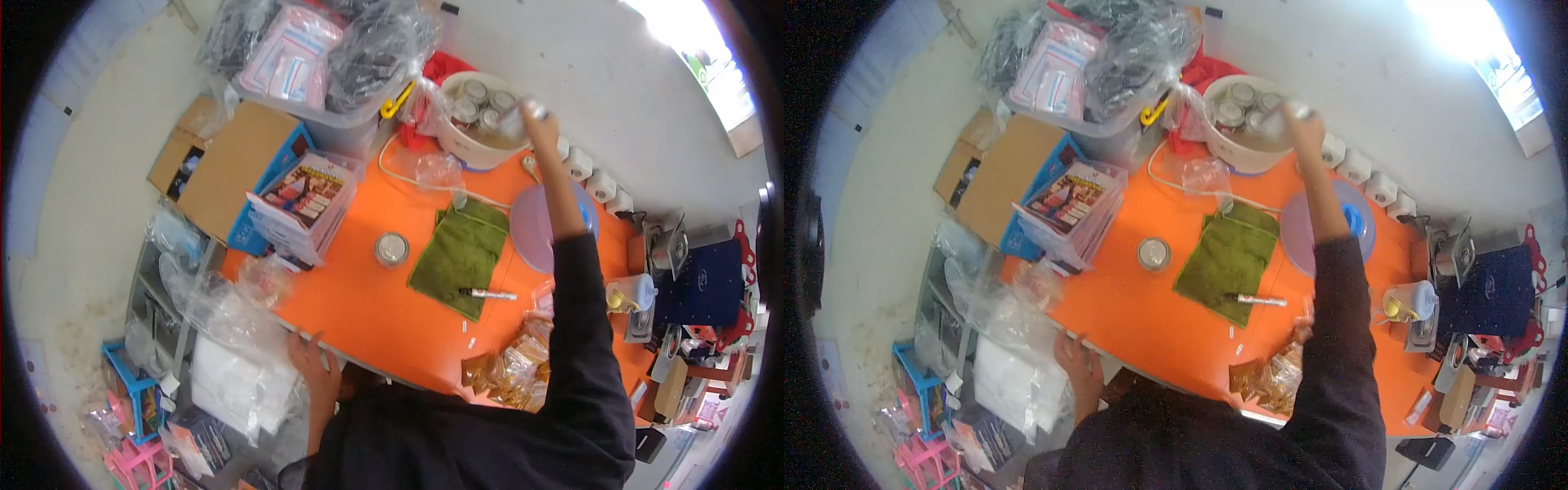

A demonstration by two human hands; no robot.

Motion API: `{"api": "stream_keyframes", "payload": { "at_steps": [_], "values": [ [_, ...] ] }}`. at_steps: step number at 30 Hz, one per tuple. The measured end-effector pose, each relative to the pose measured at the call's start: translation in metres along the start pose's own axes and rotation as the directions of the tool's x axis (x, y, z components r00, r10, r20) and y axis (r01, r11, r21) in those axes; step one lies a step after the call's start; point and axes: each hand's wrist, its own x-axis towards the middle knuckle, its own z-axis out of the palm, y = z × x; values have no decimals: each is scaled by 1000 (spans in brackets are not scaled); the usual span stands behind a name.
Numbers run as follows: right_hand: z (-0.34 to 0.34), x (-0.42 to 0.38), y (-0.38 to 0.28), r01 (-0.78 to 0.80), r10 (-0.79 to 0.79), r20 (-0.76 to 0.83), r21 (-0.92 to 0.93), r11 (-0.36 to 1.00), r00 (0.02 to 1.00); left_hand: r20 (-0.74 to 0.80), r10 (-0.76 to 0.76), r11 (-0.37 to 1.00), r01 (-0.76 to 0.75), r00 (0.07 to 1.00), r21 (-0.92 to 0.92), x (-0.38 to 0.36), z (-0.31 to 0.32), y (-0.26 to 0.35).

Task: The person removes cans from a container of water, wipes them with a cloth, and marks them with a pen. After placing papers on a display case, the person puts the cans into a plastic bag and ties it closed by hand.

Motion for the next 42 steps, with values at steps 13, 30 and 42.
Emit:
{"api": "stream_keyframes", "payload": {
  "at_steps": [13, 30, 42],
  "values": [
    [85, -217, 61, 468, -607, 453, 389, 793, 653, 160, 421, 907, -414, 893, -80, 120, 106, 70],
    [54, 24, 15, 407, -388, 138, -439, 801, 911, 75, 327, 945, -324, 942, -50, 85, 56, 18],
    [-37, 10, -41, 467, -373, 296, -383, 797, 880, 27, 330, 943, -328, 944, -62, 73, 51, 15]
  ]
}}
